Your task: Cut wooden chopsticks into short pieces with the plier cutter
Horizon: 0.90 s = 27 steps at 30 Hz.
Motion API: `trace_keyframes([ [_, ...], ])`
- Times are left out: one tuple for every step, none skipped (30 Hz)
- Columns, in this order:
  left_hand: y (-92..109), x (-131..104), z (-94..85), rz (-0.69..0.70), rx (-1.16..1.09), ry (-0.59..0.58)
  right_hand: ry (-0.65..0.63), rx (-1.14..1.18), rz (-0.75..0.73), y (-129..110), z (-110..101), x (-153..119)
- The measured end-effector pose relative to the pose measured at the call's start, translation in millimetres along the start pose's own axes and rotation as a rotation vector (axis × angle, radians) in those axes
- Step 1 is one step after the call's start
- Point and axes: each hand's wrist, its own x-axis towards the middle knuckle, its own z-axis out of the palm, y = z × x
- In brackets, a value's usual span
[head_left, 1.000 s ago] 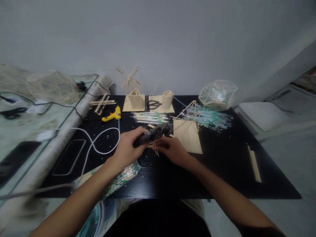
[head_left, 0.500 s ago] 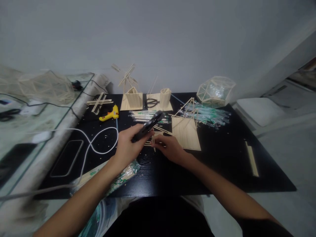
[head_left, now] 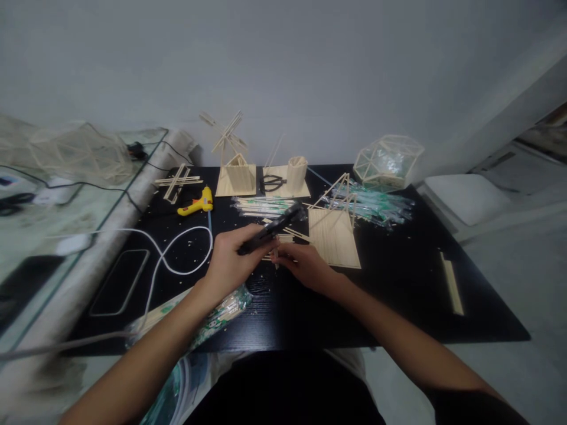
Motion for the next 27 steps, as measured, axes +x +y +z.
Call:
trace_keyframes([
  [-0.5,-0.6,-0.3,0.013,0.003,-0.009,0.001,0.0,0.0,0.6,0.3,-0.4],
  [-0.8,-1.1,-0.4,0.025,0.004,-0.019,-0.001,0.0,-0.001,1.1,0.5,-0.8],
  [-0.8,-1.3,-0.6,0.031,0.003,-0.026,-0.002,-0.001,-0.005,1.5,0.8,-1.1],
  [-0.5,-1.4,-0.7,0.033,0.001,-0.032,-0.007,-0.002,-0.01,1.7,0.9,-1.4],
  [-0.2,-1.3,-0.8,0.033,-0.003,-0.038,-0.01,-0.004,-0.017,1.9,1.0,-1.6],
  [0.2,-1.1,-1.0,0.032,-0.006,-0.042,-0.013,-0.005,-0.025,1.9,0.9,-1.6],
  [0.5,-0.8,-1.3,0.033,-0.007,-0.047,-0.015,-0.006,-0.033,1.8,0.5,-1.5],
  [0.6,-0.5,-1.7,0.039,-0.005,-0.05,-0.02,-0.009,-0.039,1.4,-0.2,-1.2],
  [0.4,-0.2,-2.3,0.051,-0.001,-0.053,-0.022,-0.013,-0.046,0.9,-1.1,-0.6],
  [-0.1,0.1,-2.9,0.068,0.004,-0.056,-0.02,-0.015,-0.049,0.0,-2.4,0.1],
  [-0.7,0.3,-3.6,0.086,0.008,-0.058,-0.014,-0.015,-0.048,-1.2,-3.9,1.0],
  [-1.5,0.4,-4.3,0.103,0.012,-0.061,-0.005,-0.013,-0.043,-2.7,-5.7,2.0],
  [-2.2,0.4,-4.9,0.116,0.015,-0.069,0.005,-0.008,-0.038,-4.4,-7.5,3.1],
  [-2.8,0.5,-5.5,0.125,0.016,-0.076,0.011,-0.004,-0.036,-6.2,-9.2,4.2],
  [-3.4,0.5,-5.9,0.13,0.016,-0.081,0.012,-0.001,-0.036,-8.0,-10.7,5.2],
  [-3.8,0.6,-6.2,0.132,0.016,-0.082,0.008,-0.001,-0.041,-9.6,-11.8,6.1],
  [-4.1,0.7,-6.4,0.13,0.014,-0.082,0.004,-0.004,-0.05,-10.9,-12.4,6.8],
  [-4.4,0.8,-6.4,0.125,0.011,-0.079,0.002,-0.006,-0.059,-11.9,-12.5,7.2],
  [-4.8,0.9,-6.3,0.118,0.007,-0.077,0.002,-0.007,-0.066,-12.6,-12.2,7.3],
  [-5.3,1.1,-6.2,0.111,0.002,-0.076,0.002,-0.006,-0.068,-13.0,-11.5,7.2],
  [-5.9,1.3,-6.1,0.104,-0.002,-0.078,0.004,-0.002,-0.068,-13.2,-10.6,6.8],
  [-6.5,1.5,-5.9,0.096,-0.006,-0.081,0.001,0.004,-0.063,-13.1,-9.6,6.3],
  [-7.1,1.7,-5.9,0.092,-0.011,-0.083,0.0,0.008,-0.053,-13.0,-8.5,5.7],
  [-7.7,2.0,-5.9,0.089,-0.015,-0.085,-0.002,0.011,-0.041,-12.7,-7.5,5.1],
  [-8.1,2.2,-6.1,0.089,-0.021,-0.084,-0.002,0.012,-0.032,-12.3,-6.5,4.5],
  [-8.2,2.3,-6.4,0.092,-0.028,-0.084,-0.001,0.012,-0.025,-11.9,-5.6,3.9],
  [-8.0,2.3,-6.8,0.098,-0.036,-0.083,0.004,0.009,-0.025,-11.5,-4.8,3.4],
])
